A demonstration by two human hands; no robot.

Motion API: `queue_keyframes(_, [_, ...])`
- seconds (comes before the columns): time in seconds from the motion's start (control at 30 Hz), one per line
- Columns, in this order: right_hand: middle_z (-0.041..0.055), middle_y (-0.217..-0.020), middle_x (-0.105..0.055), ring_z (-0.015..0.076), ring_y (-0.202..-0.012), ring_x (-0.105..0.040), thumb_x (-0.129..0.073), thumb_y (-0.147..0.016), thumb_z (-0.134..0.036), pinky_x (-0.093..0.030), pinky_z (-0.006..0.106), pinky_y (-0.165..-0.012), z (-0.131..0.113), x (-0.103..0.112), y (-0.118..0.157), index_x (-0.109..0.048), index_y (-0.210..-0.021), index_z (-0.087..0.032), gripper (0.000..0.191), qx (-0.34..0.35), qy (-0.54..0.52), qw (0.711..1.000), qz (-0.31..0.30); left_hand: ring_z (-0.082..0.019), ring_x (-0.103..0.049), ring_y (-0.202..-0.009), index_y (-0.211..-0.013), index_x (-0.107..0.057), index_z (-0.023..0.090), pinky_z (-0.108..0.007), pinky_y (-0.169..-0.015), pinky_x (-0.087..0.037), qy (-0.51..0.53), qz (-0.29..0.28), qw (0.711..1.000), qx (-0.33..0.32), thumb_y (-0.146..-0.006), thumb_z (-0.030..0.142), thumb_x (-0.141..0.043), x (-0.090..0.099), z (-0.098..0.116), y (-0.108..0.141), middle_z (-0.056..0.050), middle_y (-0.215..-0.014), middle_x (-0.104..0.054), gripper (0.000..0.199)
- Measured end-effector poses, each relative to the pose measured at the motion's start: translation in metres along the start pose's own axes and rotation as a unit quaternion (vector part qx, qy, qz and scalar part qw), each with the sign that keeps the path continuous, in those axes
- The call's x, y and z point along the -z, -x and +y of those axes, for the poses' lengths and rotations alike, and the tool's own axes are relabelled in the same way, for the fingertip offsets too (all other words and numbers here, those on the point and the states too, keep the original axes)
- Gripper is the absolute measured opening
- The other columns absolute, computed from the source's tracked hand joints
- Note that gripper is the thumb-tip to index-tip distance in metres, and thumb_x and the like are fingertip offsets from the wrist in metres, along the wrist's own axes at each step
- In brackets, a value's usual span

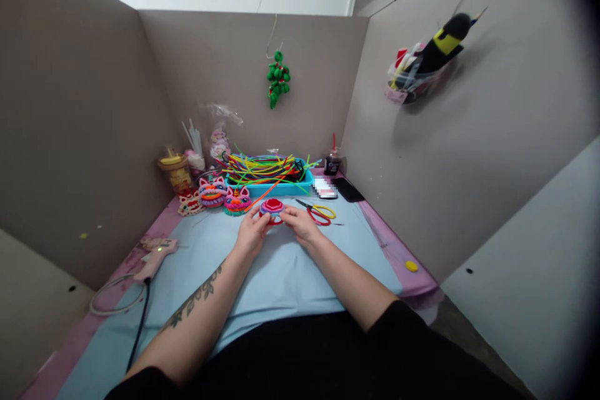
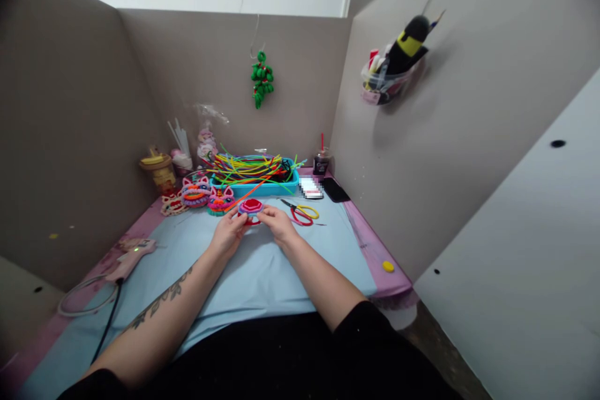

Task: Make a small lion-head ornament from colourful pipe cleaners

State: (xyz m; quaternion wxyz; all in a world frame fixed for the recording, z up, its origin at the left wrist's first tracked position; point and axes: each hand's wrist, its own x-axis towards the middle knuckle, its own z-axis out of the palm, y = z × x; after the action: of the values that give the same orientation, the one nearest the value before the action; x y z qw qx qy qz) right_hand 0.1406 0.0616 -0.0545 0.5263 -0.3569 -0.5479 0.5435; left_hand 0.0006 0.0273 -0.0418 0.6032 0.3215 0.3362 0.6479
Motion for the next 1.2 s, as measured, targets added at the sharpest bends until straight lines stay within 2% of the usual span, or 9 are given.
queue_keyframes(0.2, [0.0088, -0.109, -0.059, 0.0215, -0.099, -0.054, -0.066, -0.065, -0.042, -0.037, 0.033, -0.088, 0.001, -0.007, 0.002, -0.057, -0.055, -0.016, 0.029, 0.033, 0.008, 0.998, 0.061, -0.013, -0.064, -0.067, -0.102, -0.056, 0.014, -0.025, -0.069, -0.049, -0.012, 0.002, 1.0, 0.006, -0.056, 0.019, -0.081, -0.002, -0.001, 0.003, -0.004, -0.078, -0.068, 0.053])
queue_keyframes(0.33, [0.0097, -0.113, -0.054, 0.0223, -0.105, -0.051, -0.063, -0.067, -0.04, -0.035, 0.034, -0.093, 0.003, -0.01, 0.003, -0.057, -0.054, -0.016, 0.028, 0.044, 0.016, 0.994, 0.097, -0.013, -0.064, -0.067, -0.101, -0.055, 0.014, -0.025, -0.07, -0.049, -0.01, 0.001, 1.0, 0.007, -0.056, 0.02, -0.082, -0.002, -0.004, 0.003, -0.004, -0.076, -0.068, 0.053])
queue_keyframes(0.6, [0.0072, -0.111, -0.056, 0.0248, -0.113, -0.047, -0.069, -0.064, -0.037, -0.032, 0.034, -0.098, 0.005, -0.006, 0.003, -0.06, -0.053, -0.018, 0.024, 0.015, -0.008, 0.999, 0.049, -0.012, -0.063, -0.062, -0.104, -0.051, 0.014, -0.028, -0.072, -0.049, -0.014, 0.039, 0.999, -0.013, -0.052, 0.026, -0.083, 0.001, -0.004, -0.001, 0.0, -0.067, -0.067, 0.062])
queue_keyframes(0.73, [0.0066, -0.116, -0.055, 0.0238, -0.111, -0.049, -0.069, -0.063, -0.035, -0.031, 0.035, -0.1, 0.008, -0.009, 0.003, -0.058, -0.053, -0.017, 0.023, 0.027, -0.018, 0.997, 0.071, -0.012, -0.064, -0.061, -0.104, -0.049, 0.015, -0.028, -0.072, -0.05, -0.009, 0.039, 0.999, -0.015, -0.052, 0.027, -0.083, 0.0, -0.007, -0.001, 0.0, -0.068, -0.067, 0.063])
queue_keyframes(0.9, [0.0072, -0.114, -0.056, 0.0217, -0.102, -0.054, -0.065, -0.067, -0.04, -0.04, 0.034, -0.091, 0.017, -0.014, 0.001, -0.058, -0.057, -0.017, 0.026, 0.052, -0.033, 0.993, 0.1, -0.013, -0.064, -0.062, -0.103, -0.047, 0.016, -0.028, -0.072, -0.05, -0.004, 0.033, 0.999, -0.012, -0.051, 0.026, -0.083, -0.003, -0.009, 0.0, 0.0, -0.07, -0.067, 0.064])
queue_keyframes(1.0, [0.0081, -0.113, -0.058, 0.0223, -0.104, -0.054, -0.063, -0.07, -0.04, -0.04, 0.035, -0.092, 0.017, -0.014, 0.003, -0.057, -0.059, -0.017, 0.026, 0.056, 0.006, 0.994, 0.092, -0.013, -0.064, -0.062, -0.103, -0.046, 0.017, -0.028, -0.071, -0.05, -0.002, 0.048, 0.999, -0.014, -0.051, 0.026, -0.083, -0.002, -0.008, 0.001, 0.0, -0.071, -0.067, 0.064])
queue_keyframes(1.07, [0.0086, -0.112, -0.057, 0.0234, -0.107, -0.052, -0.064, -0.07, -0.039, -0.039, 0.038, -0.094, 0.013, -0.012, 0.006, -0.06, -0.069, -0.018, 0.021, 0.07, 0.061, 0.99, 0.108, -0.013, -0.064, -0.061, -0.103, -0.045, 0.017, -0.027, -0.069, -0.05, -0.008, 0.066, 0.998, -0.02, -0.052, 0.026, -0.082, 0.0, -0.006, 0.001, 0.0, -0.071, -0.067, 0.064])
queue_keyframes(1.13, [0.0087, -0.113, -0.054, 0.0238, -0.11, -0.049, -0.065, -0.07, -0.037, -0.041, 0.039, -0.092, 0.008, -0.01, 0.01, -0.061, -0.083, -0.02, 0.022, 0.116, 0.132, 0.974, 0.141, -0.013, -0.064, -0.06, -0.103, -0.044, 0.017, -0.028, -0.068, -0.05, -0.022, 0.08, 0.996, -0.024, -0.052, 0.025, -0.082, 0.002, -0.005, 0.001, 0.0, -0.07, -0.066, 0.064])
queue_keyframes(1.2, [0.0085, -0.115, -0.05, 0.0229, -0.112, -0.047, -0.062, -0.074, -0.032, -0.04, 0.04, -0.094, 0.001, -0.009, 0.015, -0.062, -0.085, -0.021, 0.015, 0.187, 0.208, 0.95, 0.136, -0.014, -0.064, -0.06, -0.104, -0.042, 0.017, -0.029, -0.068, -0.05, -0.043, 0.08, 0.996, -0.028, -0.053, 0.027, -0.081, 0.003, -0.006, 0.001, 0.0, -0.068, -0.066, 0.066])
